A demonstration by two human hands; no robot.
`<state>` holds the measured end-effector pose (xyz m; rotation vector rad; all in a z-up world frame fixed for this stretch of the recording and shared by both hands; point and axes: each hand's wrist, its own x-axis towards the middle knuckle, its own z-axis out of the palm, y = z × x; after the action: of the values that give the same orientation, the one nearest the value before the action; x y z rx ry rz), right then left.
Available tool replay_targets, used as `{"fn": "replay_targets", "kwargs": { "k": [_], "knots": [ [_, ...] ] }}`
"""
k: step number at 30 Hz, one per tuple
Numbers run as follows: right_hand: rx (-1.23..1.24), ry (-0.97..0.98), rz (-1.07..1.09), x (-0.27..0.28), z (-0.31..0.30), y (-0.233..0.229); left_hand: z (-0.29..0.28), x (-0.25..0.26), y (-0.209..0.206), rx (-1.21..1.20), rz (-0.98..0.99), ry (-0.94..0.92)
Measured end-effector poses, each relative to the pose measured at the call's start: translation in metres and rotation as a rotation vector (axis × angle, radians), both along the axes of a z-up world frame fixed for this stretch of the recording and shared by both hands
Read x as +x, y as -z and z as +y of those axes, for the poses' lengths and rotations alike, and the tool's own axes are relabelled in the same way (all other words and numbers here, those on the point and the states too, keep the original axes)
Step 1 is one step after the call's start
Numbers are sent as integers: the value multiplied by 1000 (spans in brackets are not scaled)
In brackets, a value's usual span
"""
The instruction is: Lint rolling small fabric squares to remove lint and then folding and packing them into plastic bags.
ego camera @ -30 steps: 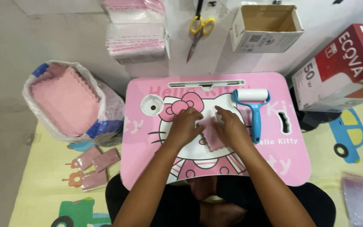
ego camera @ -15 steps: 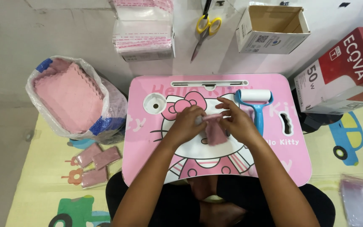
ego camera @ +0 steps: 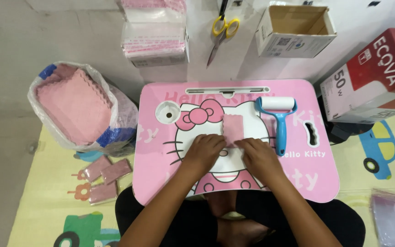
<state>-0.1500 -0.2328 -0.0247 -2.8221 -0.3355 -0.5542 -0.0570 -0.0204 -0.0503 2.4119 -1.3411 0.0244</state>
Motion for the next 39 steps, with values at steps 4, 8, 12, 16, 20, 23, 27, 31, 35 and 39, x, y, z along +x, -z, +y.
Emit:
{"fn": "replay_targets", "kwargs": {
  "k": [4, 8, 12, 16, 20, 23, 27, 31, 35, 39],
  "knots": [
    [33, 129, -172, -1, -24, 7, 9, -25, -57, 85, 89, -24],
    [46, 427, -259, 7, -26, -35, 9, -29, -56, 75, 99, -36],
    [197, 586, -13, 21, -24, -57, 10, -26, -53, 64, 150, -32],
    [294, 596, 35, 25, -26, -56, 11, -27, -53, 54, 164, -37],
    [251, 486, -73, 21, -7, -40, 12, -25, -48, 11, 136, -39],
    [217, 426, -49, 11, 25, -46, 12, -27, -42, -18, 139, -45],
    [213, 442, 181, 14, 52, -54, 11, -25, -37, -44, 144, -62],
    [175, 429, 202, 2, 67, -71, 12, -22, -29, -83, 123, -77],
    [148, 451, 325, -29, 72, -83, 16, -17, -9, -285, 96, -157],
    [256, 493, 510, -52, 74, -84, 17, -16, -18, -637, 63, -213]
  ]
}}
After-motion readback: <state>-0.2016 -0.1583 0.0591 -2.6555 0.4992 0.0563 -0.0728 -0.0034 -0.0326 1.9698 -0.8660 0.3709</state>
